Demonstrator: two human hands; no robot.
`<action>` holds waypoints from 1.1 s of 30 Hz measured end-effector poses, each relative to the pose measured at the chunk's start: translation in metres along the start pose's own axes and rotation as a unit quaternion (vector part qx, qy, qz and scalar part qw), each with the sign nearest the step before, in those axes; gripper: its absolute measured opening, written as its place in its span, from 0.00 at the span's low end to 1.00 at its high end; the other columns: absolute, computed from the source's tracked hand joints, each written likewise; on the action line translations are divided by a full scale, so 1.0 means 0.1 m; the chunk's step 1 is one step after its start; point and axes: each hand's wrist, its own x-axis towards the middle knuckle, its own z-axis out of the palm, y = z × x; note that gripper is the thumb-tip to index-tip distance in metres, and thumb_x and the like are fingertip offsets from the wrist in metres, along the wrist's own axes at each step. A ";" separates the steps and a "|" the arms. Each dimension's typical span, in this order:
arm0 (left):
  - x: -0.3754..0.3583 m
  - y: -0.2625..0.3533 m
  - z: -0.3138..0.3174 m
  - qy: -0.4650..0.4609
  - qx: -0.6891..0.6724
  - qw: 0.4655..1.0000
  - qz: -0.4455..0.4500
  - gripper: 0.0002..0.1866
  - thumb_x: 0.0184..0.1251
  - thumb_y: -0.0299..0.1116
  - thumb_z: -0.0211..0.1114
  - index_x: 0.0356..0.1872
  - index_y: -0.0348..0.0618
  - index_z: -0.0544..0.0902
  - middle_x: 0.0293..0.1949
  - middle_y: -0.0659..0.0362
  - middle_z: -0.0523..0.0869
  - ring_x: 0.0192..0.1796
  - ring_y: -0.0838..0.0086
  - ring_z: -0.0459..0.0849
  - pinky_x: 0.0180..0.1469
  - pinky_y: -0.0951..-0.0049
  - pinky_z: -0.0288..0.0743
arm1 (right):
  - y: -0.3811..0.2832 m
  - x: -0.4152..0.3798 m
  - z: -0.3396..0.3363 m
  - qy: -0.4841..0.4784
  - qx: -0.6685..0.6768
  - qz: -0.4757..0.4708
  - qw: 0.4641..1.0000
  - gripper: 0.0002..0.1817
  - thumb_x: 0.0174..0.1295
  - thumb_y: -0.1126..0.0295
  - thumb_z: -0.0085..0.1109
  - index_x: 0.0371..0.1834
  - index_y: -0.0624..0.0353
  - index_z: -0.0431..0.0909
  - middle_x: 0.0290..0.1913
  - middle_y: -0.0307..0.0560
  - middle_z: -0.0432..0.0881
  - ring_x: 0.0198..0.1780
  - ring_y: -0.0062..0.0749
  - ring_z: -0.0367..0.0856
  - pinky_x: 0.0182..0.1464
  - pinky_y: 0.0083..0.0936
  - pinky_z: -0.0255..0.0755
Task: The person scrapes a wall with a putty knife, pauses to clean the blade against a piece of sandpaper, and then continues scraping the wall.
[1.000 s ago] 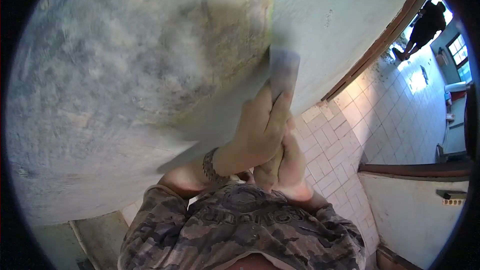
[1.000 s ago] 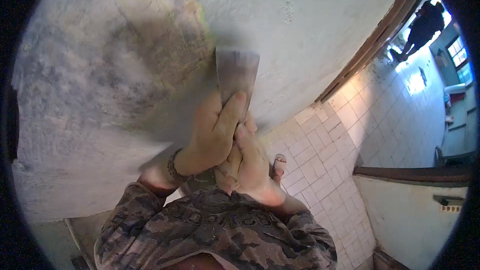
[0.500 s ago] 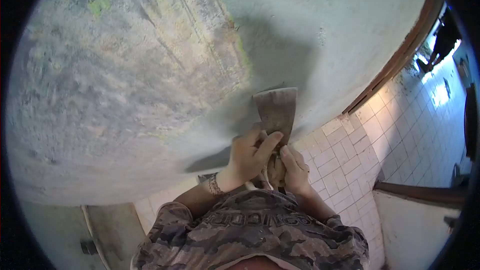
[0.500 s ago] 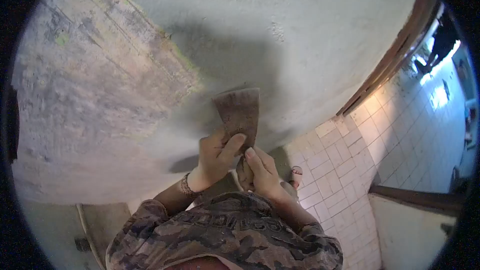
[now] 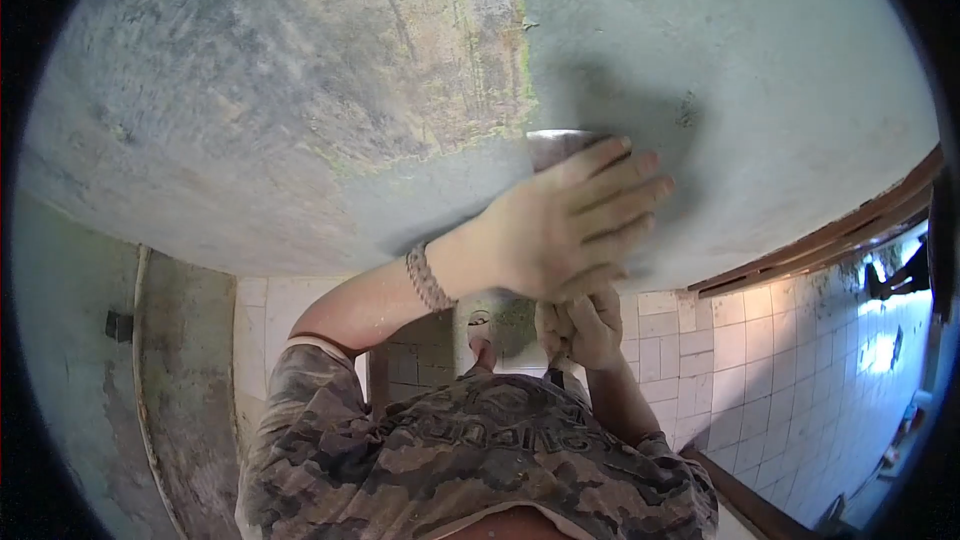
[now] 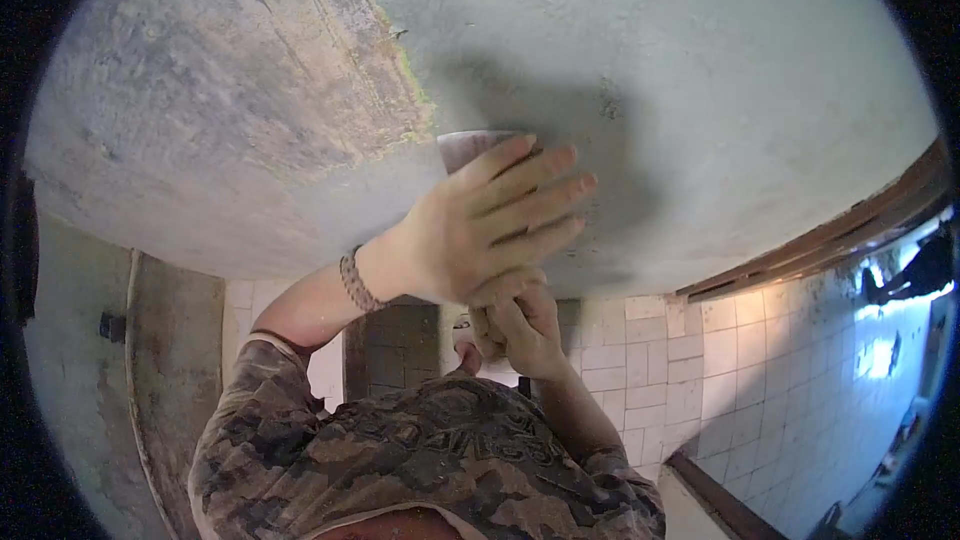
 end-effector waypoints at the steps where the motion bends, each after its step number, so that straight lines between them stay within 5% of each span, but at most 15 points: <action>1: 0.00 -0.04 0.02 -0.012 -0.017 1.000 -0.010 0.22 0.54 0.43 0.61 0.46 0.40 0.83 0.61 0.50 0.78 0.68 0.53 0.72 0.71 0.48 0.61 | 0.03 0.03 0.02 0.025 0.035 0.010 0.999 0.16 0.77 0.63 0.42 0.53 0.65 0.69 0.17 0.35 0.63 0.14 0.19 0.62 0.12 0.18 0.58; 6: 0.01 -0.15 0.08 -0.003 -0.020 1.000 0.013 0.19 0.51 0.44 0.61 0.32 0.36 0.82 0.56 0.48 0.82 0.66 0.52 0.75 0.70 0.47 0.63 | -0.17 0.09 0.17 0.068 0.147 0.057 0.985 0.13 0.78 0.65 0.39 0.51 0.63 0.68 0.21 0.39 0.68 0.14 0.17 0.63 0.15 0.18 0.61; 8: 0.15 -0.25 0.02 0.090 -0.034 0.995 0.034 0.16 0.54 0.43 0.58 0.23 0.37 0.79 0.51 0.46 0.84 0.63 0.51 0.78 0.69 0.46 0.65 | -0.41 0.23 0.30 0.071 0.081 0.064 0.992 0.13 0.78 0.65 0.39 0.52 0.63 0.68 0.21 0.38 0.68 0.14 0.16 0.62 0.15 0.17 0.61; 21: 0.31 -0.29 -0.02 0.122 -0.016 0.992 0.036 0.18 0.58 0.44 0.51 0.21 0.41 0.80 0.46 0.48 0.86 0.59 0.52 0.81 0.68 0.48 0.67 | -0.59 0.33 0.35 0.088 0.050 0.066 0.993 0.15 0.78 0.66 0.39 0.54 0.68 0.68 0.18 0.35 0.66 0.12 0.14 0.60 0.13 0.16 0.57; 23: 0.12 -0.21 0.20 0.136 -0.083 0.987 0.025 0.17 0.31 0.42 0.61 0.21 0.39 0.79 0.44 0.48 0.83 0.60 0.51 0.79 0.68 0.47 0.66 | -0.41 0.19 0.23 0.087 0.047 0.089 0.991 0.13 0.77 0.64 0.40 0.48 0.65 0.66 0.17 0.37 0.62 0.12 0.18 0.60 0.11 0.17 0.58; 27: 0.14 -0.21 0.20 0.129 -0.067 0.989 0.030 0.16 0.32 0.42 0.61 0.21 0.40 0.78 0.43 0.49 0.83 0.59 0.51 0.79 0.68 0.47 0.66 | -0.52 0.21 0.23 0.124 -0.005 0.117 0.985 0.12 0.77 0.64 0.39 0.42 0.63 0.66 0.17 0.36 0.60 0.11 0.18 0.59 0.11 0.18 0.58; 29: 0.36 -0.34 -0.06 0.146 -0.007 0.988 0.042 0.16 0.33 0.42 0.61 0.22 0.39 0.79 0.43 0.47 0.83 0.60 0.51 0.79 0.69 0.48 0.66 | -0.71 0.41 0.29 0.061 0.018 0.077 0.995 0.15 0.78 0.66 0.39 0.54 0.68 0.68 0.18 0.34 0.66 0.13 0.13 0.59 0.14 0.15 0.56; 33: 0.29 -0.32 -0.01 0.150 -0.036 0.987 0.047 0.16 0.35 0.42 0.60 0.23 0.39 0.79 0.44 0.46 0.83 0.60 0.51 0.79 0.68 0.47 0.66 | -0.60 0.36 0.33 0.071 0.046 0.065 0.994 0.16 0.78 0.67 0.39 0.57 0.69 0.68 0.17 0.35 0.66 0.12 0.13 0.59 0.14 0.14 0.56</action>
